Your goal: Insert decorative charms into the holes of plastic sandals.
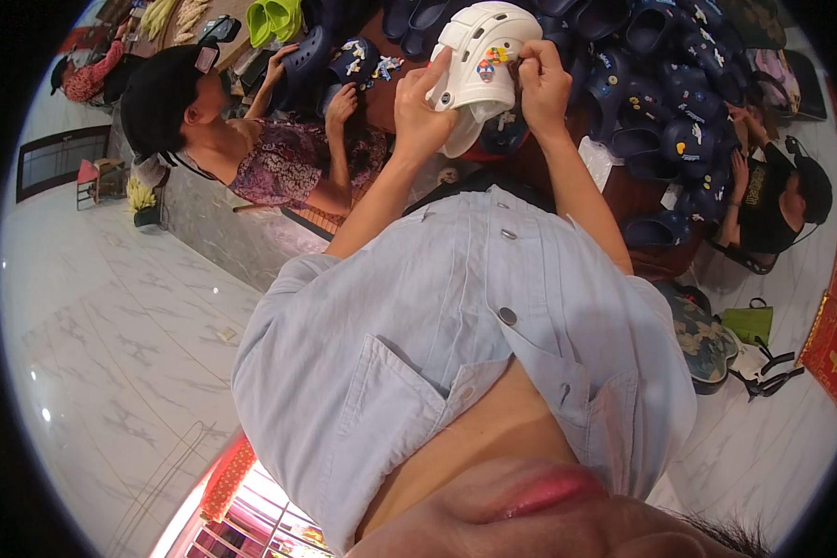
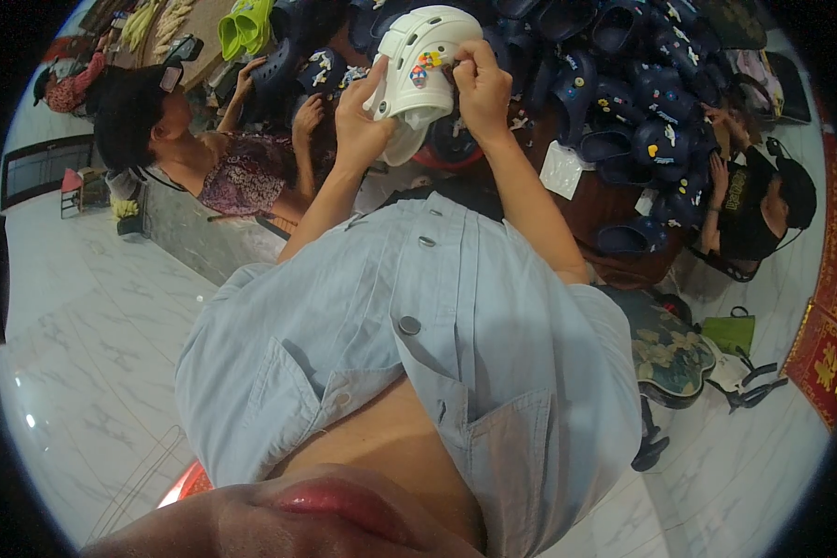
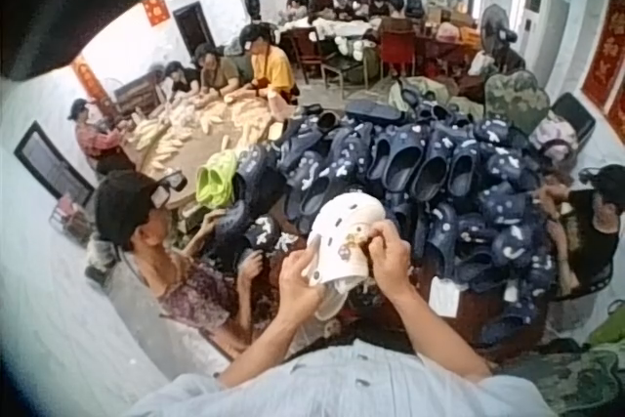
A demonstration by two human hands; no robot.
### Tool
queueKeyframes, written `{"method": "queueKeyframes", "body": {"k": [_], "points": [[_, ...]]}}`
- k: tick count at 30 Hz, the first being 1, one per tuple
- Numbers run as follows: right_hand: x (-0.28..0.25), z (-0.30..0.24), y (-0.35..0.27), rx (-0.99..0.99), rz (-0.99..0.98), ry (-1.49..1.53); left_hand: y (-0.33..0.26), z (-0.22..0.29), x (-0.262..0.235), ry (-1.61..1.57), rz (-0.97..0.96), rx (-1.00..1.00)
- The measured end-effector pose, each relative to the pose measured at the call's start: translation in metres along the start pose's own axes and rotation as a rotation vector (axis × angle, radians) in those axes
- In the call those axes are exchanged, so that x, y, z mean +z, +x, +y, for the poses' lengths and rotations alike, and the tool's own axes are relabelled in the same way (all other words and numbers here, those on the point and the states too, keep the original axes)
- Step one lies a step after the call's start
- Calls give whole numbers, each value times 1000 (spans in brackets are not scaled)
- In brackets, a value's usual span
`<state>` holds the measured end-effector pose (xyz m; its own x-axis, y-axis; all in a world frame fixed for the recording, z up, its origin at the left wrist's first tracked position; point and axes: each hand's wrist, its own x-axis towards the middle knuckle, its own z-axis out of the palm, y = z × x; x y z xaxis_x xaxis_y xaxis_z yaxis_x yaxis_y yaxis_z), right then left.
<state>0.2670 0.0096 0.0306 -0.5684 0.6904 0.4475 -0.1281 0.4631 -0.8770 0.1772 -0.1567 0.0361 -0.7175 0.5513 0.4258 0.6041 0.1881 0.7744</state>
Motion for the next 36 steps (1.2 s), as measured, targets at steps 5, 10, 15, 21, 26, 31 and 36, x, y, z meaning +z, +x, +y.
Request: {"method": "queueKeyframes", "body": {"k": [5,10,15,21,26,31,36], "points": [[-2,-5,-1,-65,69,28,0,-1,2,-216,-40,-112],[-5,1,-2,2,67,495,5,8,-1,-575,-72,-355],[3,-17,-2,28,41,509,9,7,-4,-744,-69,-431],[-4,18,-27,22,-267,-386,8,-18,-15,-669,35,-420],[9,50,-60,-39,-562,-825,2,-23,-23,-683,32,-443],[11,3,-29,174,-358,-435,-6,-23,-26,-541,33,-391],[24,-24,12,131,-171,-265,-19,-32,-8,-414,36,-288]]}}
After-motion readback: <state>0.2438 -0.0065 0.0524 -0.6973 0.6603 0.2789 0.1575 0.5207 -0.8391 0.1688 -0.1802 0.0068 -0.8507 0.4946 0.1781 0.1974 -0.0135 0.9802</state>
